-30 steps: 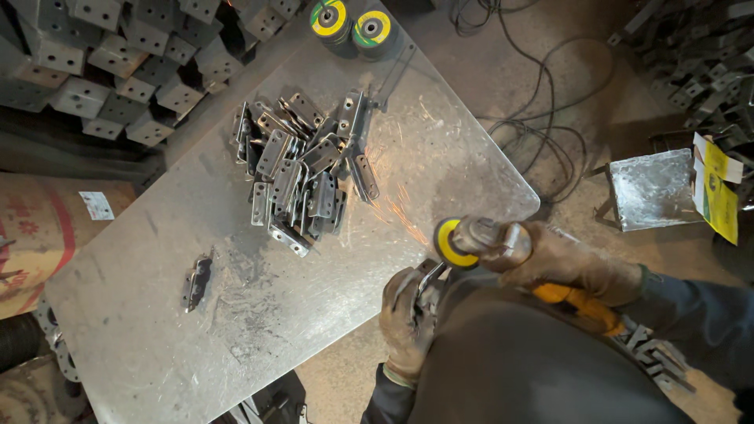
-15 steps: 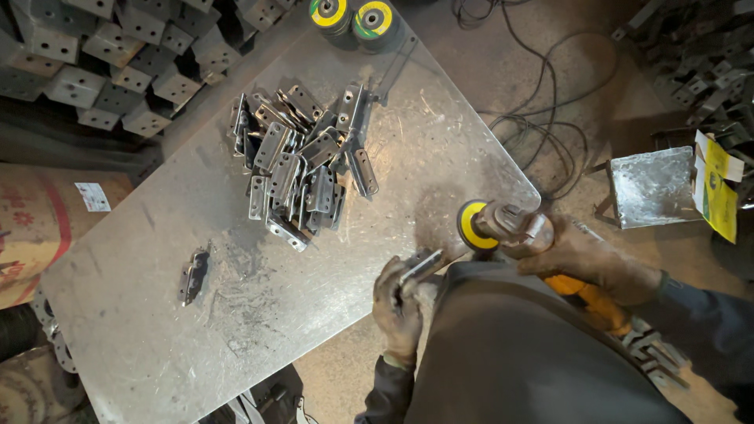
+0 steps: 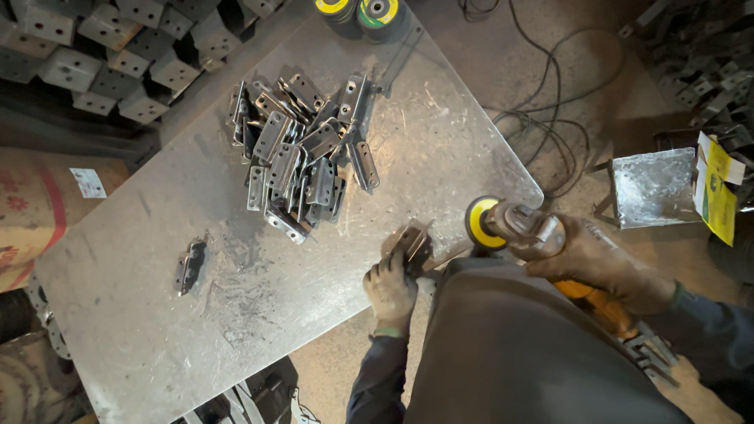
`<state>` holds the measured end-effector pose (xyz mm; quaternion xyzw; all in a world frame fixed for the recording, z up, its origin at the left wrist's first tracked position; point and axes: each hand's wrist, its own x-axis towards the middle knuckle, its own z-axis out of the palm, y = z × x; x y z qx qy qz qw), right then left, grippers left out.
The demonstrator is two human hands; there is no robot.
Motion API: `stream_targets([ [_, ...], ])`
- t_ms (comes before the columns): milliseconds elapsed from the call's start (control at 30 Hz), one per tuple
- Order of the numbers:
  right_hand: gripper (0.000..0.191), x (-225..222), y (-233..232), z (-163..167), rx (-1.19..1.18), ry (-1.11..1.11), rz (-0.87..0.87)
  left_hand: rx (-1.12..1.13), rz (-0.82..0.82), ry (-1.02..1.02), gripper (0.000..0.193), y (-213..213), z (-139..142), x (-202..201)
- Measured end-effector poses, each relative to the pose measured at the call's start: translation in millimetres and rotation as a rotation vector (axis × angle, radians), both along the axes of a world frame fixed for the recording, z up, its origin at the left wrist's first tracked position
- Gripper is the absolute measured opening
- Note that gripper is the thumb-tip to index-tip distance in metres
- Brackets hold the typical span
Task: The person holds small metal brackets against a workbench and grinds their edges with an angle grinder, producing sparks. They pick up brackets one at a time from a pile on the bench, grind each piece, and place it back on the bench.
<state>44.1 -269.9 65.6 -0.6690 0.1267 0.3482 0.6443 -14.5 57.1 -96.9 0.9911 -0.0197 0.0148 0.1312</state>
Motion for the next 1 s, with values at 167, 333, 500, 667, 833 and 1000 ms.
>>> stream_targets([
  [167,0.063,-6.1,0.9,-9.4,0.012,-0.038,0.001,-0.016,-0.101,0.045,0.043,-14.9,6.3,27.3],
  [333,0.082,-11.7,-4.2,-17.1,-0.08,-0.029,-0.013,-0.391,-0.003,-0.086,0.026,-23.2,36.8,21.6],
  [500,0.085,-13.9,3.4,-39.3,-0.041,-0.051,0.045,-0.475,0.027,-0.085,0.016,-39.1,58.5,7.3],
  [667,0.105,-10.8,14.6,-44.3,-0.143,-0.132,0.088,-0.386,-0.035,-0.157,0.02,-48.7,54.2,4.6],
  [833,0.073,-3.0,10.7,-35.3,0.066,-0.067,0.074,-0.468,-0.079,-0.187,0.021,-39.3,52.7,-2.8],
  [1000,0.063,-2.3,7.3,-34.0,0.05,0.077,0.047,-0.66,0.04,-0.141,0.021,-34.5,57.5,-8.4],
])
